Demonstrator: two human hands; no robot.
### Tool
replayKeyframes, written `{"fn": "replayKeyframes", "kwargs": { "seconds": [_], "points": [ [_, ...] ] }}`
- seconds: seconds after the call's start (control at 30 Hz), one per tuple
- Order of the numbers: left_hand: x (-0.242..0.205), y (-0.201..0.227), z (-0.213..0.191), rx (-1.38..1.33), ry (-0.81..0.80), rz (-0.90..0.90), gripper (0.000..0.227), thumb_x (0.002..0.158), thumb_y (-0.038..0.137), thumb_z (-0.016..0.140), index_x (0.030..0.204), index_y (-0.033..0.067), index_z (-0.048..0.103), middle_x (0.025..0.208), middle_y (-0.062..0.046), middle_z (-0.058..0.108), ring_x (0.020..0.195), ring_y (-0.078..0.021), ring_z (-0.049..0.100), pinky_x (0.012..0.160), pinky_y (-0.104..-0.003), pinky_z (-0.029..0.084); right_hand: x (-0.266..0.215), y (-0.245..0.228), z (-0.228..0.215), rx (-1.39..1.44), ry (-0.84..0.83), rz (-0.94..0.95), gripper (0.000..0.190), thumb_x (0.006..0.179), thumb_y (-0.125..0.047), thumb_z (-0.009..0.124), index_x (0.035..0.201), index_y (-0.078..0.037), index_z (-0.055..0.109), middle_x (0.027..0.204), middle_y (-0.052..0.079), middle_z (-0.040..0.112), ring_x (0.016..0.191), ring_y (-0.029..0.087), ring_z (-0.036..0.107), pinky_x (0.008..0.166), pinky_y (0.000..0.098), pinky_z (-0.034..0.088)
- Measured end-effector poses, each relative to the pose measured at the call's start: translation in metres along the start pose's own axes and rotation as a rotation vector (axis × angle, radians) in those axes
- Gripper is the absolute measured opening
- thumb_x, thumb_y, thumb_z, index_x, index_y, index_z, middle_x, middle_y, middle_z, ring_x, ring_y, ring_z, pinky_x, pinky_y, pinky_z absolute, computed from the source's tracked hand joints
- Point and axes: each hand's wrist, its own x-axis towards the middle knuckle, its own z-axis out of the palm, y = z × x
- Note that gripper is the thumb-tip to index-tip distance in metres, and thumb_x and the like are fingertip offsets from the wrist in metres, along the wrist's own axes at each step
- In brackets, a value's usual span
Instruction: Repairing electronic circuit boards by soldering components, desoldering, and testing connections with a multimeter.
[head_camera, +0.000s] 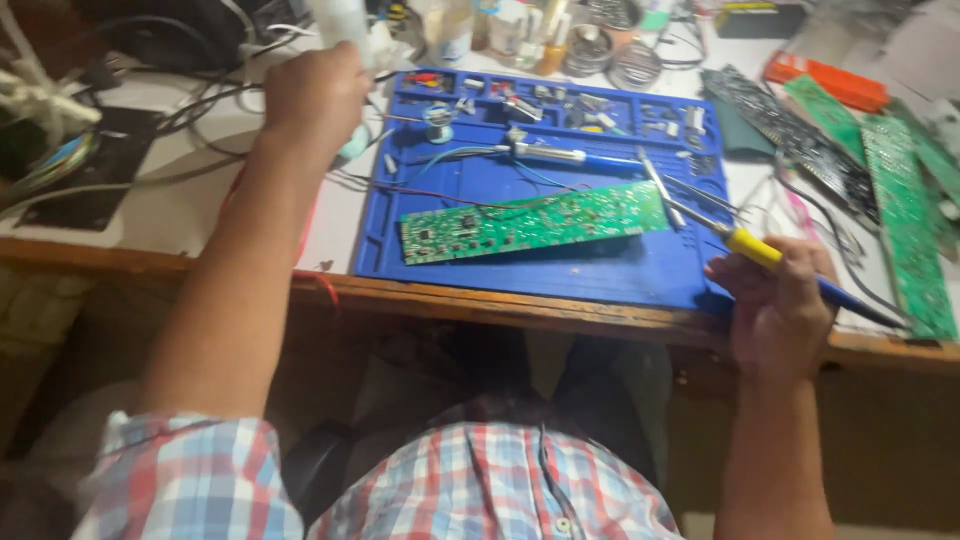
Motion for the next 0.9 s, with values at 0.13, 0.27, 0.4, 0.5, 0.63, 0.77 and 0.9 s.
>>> {"fn": "replayKeyframes", "kwargs": {
  "seconds": [0.13,0.27,0.4,0.5,0.63,0.77,0.9],
  "points": [
    [-0.024,0.011,-0.035,-0.016,-0.091,-0.111,0.041,0.110,0.037,0.072,0.126,-0.0011,0.077,0.109,-0.032,0.086,0.106,-0.0626,0.081,0.085,-0.069,0.060,-0.001,-0.001,0.003,-0.001,-0.018,-0.013,0.030,0.118,-0.035,0.069,0.128,-0.006,0.067,0.093,0.027,0.080,0.082,0.038,0.084,0.079,0.0453,0.075],
    [-0.071,0.049,-0.073,0.110,0.085,-0.065,0.044,0.118,0.049,0.087,0.125,0.0074,0.076,0.113,-0.022,0.088,0.103,-0.0494,0.085,0.075,-0.064,0.065,-0.002,-0.004,0.004,-0.003,-0.008,-0.012,0.029,0.118,-0.034,0.069,0.127,-0.007,0.069,0.092,0.022,0.081,0.081,0.037,0.085,0.077,0.0467,0.076],
    [-0.130,0.128,-0.121,-0.266,-0.194,0.068,0.057,0.113,0.057,0.080,0.155,0.0195,0.077,0.137,-0.015,0.086,0.116,-0.0457,0.081,0.089,-0.064,0.061,-0.004,-0.008,0.008,-0.011,-0.002,-0.014,0.036,0.116,-0.041,0.070,0.128,-0.008,0.069,0.092,0.022,0.080,0.081,0.037,0.084,0.079,0.0467,0.077],
    [-0.158,0.158,-0.108,-0.326,-0.366,0.253,0.060,0.104,0.060,0.085,0.146,0.0199,0.073,0.142,-0.009,0.082,0.123,-0.0402,0.078,0.095,-0.062,0.061,-0.003,-0.008,0.007,-0.005,0.027,0.008,0.040,0.111,-0.045,0.073,0.129,-0.010,0.069,0.094,0.023,0.082,0.083,0.036,0.085,0.082,0.0469,0.077],
    [-0.168,0.164,-0.057,-0.270,-0.171,0.403,0.094,0.090,0.056,0.098,0.164,0.0106,0.063,0.148,-0.014,0.077,0.134,-0.0410,0.073,0.107,-0.060,0.056,-0.002,-0.005,0.002,0.005,0.005,0.007,0.042,0.110,-0.047,0.075,0.130,-0.011,0.069,0.095,0.022,0.082,0.085,0.037,0.085,0.084,0.0482,0.076],
    [-0.158,0.159,-0.056,-0.367,-0.224,0.382,0.090,0.093,0.051,0.096,0.165,0.0083,0.063,0.152,-0.019,0.077,0.139,-0.0451,0.069,0.114,-0.063,0.051,-0.004,-0.007,0.004,0.001,0.046,0.023,0.042,0.109,-0.047,0.075,0.131,-0.011,0.069,0.096,0.023,0.083,0.084,0.038,0.085,0.084,0.0484,0.077],
    [-0.150,0.151,-0.065,-0.409,-0.260,0.380,0.086,0.098,0.039,0.093,0.170,0.0063,0.061,0.156,-0.022,0.076,0.138,-0.0486,0.070,0.114,-0.066,0.053,-0.005,-0.009,0.004,-0.004,0.020,0.007,0.044,0.110,-0.050,0.075,0.130,-0.011,0.068,0.097,0.024,0.083,0.084,0.037,0.084,0.085,0.0477,0.076]
  ]
}}
